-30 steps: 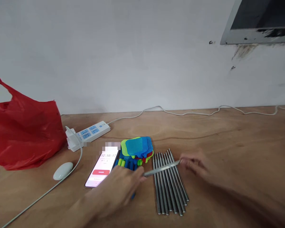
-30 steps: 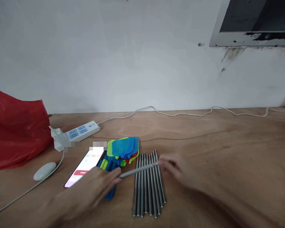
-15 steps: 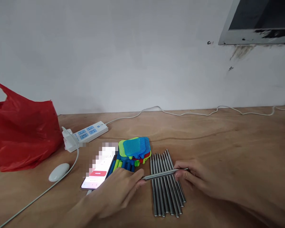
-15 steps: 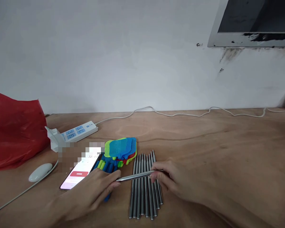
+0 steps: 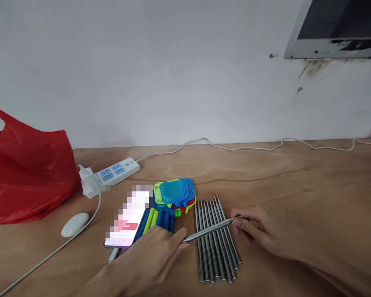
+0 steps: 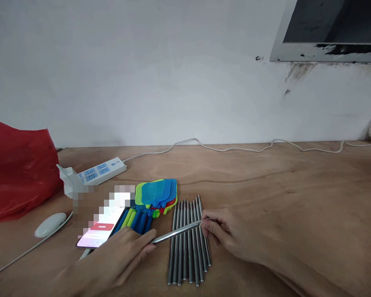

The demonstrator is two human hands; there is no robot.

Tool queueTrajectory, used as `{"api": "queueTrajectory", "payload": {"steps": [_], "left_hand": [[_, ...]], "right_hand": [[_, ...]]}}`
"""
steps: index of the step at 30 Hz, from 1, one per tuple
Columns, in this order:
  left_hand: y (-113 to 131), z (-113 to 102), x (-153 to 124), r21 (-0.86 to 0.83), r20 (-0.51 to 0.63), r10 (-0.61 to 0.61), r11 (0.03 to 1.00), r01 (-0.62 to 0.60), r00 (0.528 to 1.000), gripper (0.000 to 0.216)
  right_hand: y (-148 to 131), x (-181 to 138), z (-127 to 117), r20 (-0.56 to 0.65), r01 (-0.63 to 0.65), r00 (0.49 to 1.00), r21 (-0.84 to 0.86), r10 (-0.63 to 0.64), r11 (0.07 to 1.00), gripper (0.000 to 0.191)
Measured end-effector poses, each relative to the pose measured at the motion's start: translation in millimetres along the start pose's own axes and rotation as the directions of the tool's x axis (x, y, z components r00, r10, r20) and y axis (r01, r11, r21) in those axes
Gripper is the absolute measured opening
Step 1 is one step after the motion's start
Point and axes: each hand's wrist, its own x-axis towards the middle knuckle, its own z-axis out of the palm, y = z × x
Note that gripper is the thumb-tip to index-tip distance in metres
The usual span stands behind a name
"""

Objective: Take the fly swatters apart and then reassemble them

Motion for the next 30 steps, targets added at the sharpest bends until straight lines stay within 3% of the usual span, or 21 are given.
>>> {"api": "queueTrajectory", "payload": {"steps": [3, 8, 12, 14, 17, 19, 22, 26, 30], "left_hand": [[7.2, -0.4, 3.1, -0.021, 0.001, -0.03, 0.999, 0.03, 1.0, 0.047], [16.9, -11.9, 11.3, -0.136, -0.038, -0.021, 0.991, 0.016, 0.999, 0.044], [14.8, -16.7, 13.2, -0.205, -0.084, 0.024, 0.978, -0.041, 0.996, 0.041], [11.2, -16.5, 13.5, -0.207, -0.1, 0.014, 0.978, -0.034, 0.995, 0.039], [6.4, -13.8, 17.2, -0.158, -0.094, -0.008, 0.987, -0.007, 0.996, 0.035], [4.5, -10.7, 21.7, -0.119, -0.088, 0.012, 0.993, -0.023, 0.996, 0.031], [3.2, -5.2, 27.8, -0.069, -0.119, 0.051, 0.996, -0.059, 0.992, 0.025], [1.6, 1.5, 29.4, -0.042, -0.157, 0.08, 0.995, -0.088, 0.984, 0.02], [-0.3, 6.0, 27.2, -0.03, -0.167, 0.099, 0.994, -0.106, 0.981, 0.018]], "right_hand": [[9.8, 5.6, 4.0, -0.024, -0.017, 0.999, 0.163, 0.021, 0.987, 0.049], [20.2, 19.9, 19.4, -0.234, 0.001, 0.961, 0.536, 0.148, 0.844, 0.047], [12.9, 26.5, 17.8, -0.3, -0.02, 0.89, 0.727, 0.344, 0.686, 0.044], [15.9, 29.3, 9.3, -0.348, -0.038, 0.837, 0.734, 0.423, 0.678, 0.044], [31.8, 35.2, -3.5, -0.416, -0.148, 0.807, 0.544, 0.419, 0.826, 0.044], [44.3, 39.3, -6.2, -0.467, -0.18, 0.818, 0.346, 0.335, 0.921, 0.045], [58.4, 43.4, 0.7, -0.493, -0.161, 0.849, 0.097, 0.188, 0.982, 0.04], [69.6, 43.9, 16.0, -0.481, -0.19, 0.876, -0.297, 0.025, 0.936, 0.032], [75.1, 41.3, 20.1, -0.432, -0.209, 0.902, -0.39, 0.023, 0.897, 0.032]]}}
